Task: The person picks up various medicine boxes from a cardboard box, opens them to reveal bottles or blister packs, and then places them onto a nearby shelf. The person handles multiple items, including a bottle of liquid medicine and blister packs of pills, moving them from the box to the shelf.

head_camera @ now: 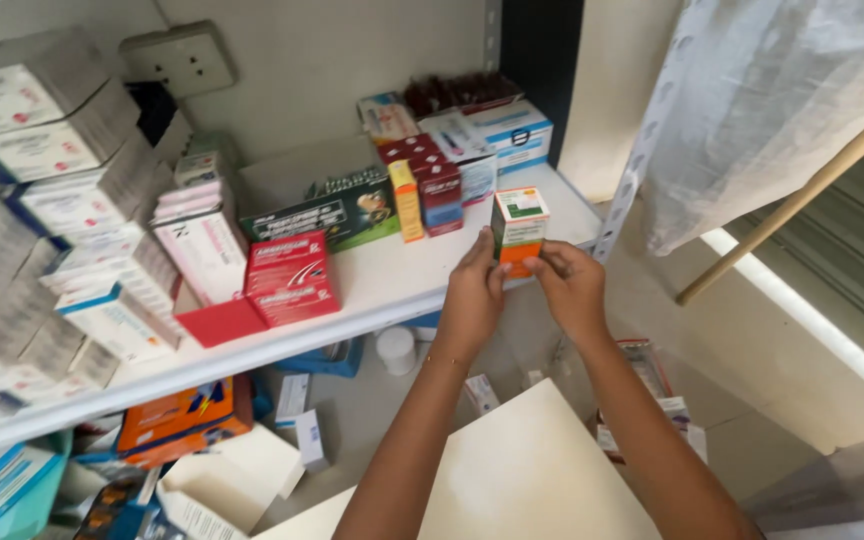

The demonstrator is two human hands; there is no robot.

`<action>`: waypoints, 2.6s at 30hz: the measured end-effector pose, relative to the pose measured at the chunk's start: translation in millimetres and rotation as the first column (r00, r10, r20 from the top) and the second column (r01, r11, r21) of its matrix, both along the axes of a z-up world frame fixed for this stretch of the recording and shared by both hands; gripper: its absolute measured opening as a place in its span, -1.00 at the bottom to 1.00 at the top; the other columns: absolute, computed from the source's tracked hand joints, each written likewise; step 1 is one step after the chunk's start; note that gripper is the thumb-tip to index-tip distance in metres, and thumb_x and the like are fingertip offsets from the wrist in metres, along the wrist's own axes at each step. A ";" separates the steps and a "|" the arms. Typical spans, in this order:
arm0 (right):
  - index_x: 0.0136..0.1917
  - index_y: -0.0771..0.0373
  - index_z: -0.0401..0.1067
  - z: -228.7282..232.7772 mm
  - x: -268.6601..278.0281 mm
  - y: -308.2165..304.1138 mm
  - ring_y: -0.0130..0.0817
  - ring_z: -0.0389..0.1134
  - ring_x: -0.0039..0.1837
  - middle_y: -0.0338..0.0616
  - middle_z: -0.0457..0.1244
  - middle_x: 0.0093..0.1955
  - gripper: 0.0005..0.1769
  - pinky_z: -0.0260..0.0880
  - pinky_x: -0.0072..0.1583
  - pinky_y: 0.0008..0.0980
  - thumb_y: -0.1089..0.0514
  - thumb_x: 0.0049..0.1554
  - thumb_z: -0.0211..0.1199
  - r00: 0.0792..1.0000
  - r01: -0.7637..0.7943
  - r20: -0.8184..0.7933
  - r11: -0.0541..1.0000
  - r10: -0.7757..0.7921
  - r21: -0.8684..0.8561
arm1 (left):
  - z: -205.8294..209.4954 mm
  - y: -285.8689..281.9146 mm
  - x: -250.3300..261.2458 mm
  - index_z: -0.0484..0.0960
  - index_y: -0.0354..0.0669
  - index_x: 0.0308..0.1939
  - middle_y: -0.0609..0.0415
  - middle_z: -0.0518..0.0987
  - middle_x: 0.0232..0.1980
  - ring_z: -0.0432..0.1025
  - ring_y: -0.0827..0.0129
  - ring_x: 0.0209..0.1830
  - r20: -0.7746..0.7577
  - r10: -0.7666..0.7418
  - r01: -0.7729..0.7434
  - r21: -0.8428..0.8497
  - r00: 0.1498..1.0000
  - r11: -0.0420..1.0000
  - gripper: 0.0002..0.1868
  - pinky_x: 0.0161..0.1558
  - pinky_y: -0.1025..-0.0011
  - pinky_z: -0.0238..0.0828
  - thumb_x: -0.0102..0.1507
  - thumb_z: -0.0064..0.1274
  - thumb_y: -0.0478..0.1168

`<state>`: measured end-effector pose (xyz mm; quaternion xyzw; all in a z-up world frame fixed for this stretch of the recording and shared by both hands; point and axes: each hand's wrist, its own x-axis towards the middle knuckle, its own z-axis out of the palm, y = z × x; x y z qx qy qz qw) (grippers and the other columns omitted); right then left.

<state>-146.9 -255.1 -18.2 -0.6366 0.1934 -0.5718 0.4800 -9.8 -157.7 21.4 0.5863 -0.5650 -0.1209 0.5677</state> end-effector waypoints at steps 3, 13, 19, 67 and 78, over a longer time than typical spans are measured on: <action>0.13 0.46 0.46 -4.9 1.6 -41.1 -0.43 0.46 0.13 -0.05 0.43 0.09 -0.77 0.47 0.16 -0.48 0.37 0.19 0.30 1.000 -0.002 0.005 1.000 0.002 -0.011 | 2.6 -38.4 -2.4 0.35 -0.43 0.39 -0.38 0.54 0.17 0.50 -0.13 0.08 0.110 0.060 -0.044 -0.141 0.992 0.989 -0.42 0.09 0.19 0.46 0.28 0.07 -0.39; 0.03 0.44 0.51 36.1 1.7 -69.0 -0.22 0.53 -0.03 0.12 0.44 -0.07 -0.78 0.49 -0.01 -0.33 0.29 0.12 0.36 0.803 0.347 -0.400 0.893 -0.441 -0.288 | -21.3 -109.4 -12.2 0.37 -0.41 0.39 -0.36 0.61 0.04 0.57 -0.06 0.05 -0.044 0.021 -0.021 0.017 0.999 1.000 -0.42 0.09 0.20 0.48 0.23 -0.09 -0.46; 0.08 0.44 0.44 26.9 11.5 -103.7 -0.11 0.52 -0.04 0.15 0.43 -0.06 -0.77 0.50 0.00 -0.29 0.33 0.14 0.25 0.826 0.361 -0.406 0.920 -0.391 -0.152 | -29.8 -143.1 -3.0 0.42 -0.41 0.31 -0.33 0.62 0.11 0.54 -0.04 0.15 -0.154 -0.078 0.083 0.025 0.985 0.996 -0.44 0.18 0.23 0.41 0.19 -0.20 -0.49; 0.67 0.18 -0.53 7.5 63.6 -185.7 -0.03 0.24 0.44 0.28 0.06 0.53 -0.19 0.28 0.37 -0.27 0.15 0.32 -0.18 0.621 -0.037 -0.784 0.999 0.000 -0.030 | -80.6 -235.7 11.4 0.33 -0.62 0.35 -0.49 0.23 0.41 0.18 -0.21 0.45 -0.183 0.203 -0.217 -0.062 0.962 0.974 -0.40 0.44 0.18 0.14 0.23 -0.15 -0.37; 0.65 0.30 0.15 -15.2 20.3 -99.0 -0.27 0.30 0.52 0.01 0.15 0.62 -0.49 0.33 0.47 -0.36 0.31 0.46 0.01 0.988 -0.016 -0.149 0.940 -0.037 -0.341 | -30.8 -98.6 -25.4 0.45 -0.28 0.39 -0.17 0.41 0.39 0.28 0.08 0.49 -0.219 -0.023 -0.071 -0.410 0.975 0.909 -0.52 0.55 0.22 0.27 0.36 -0.02 -0.34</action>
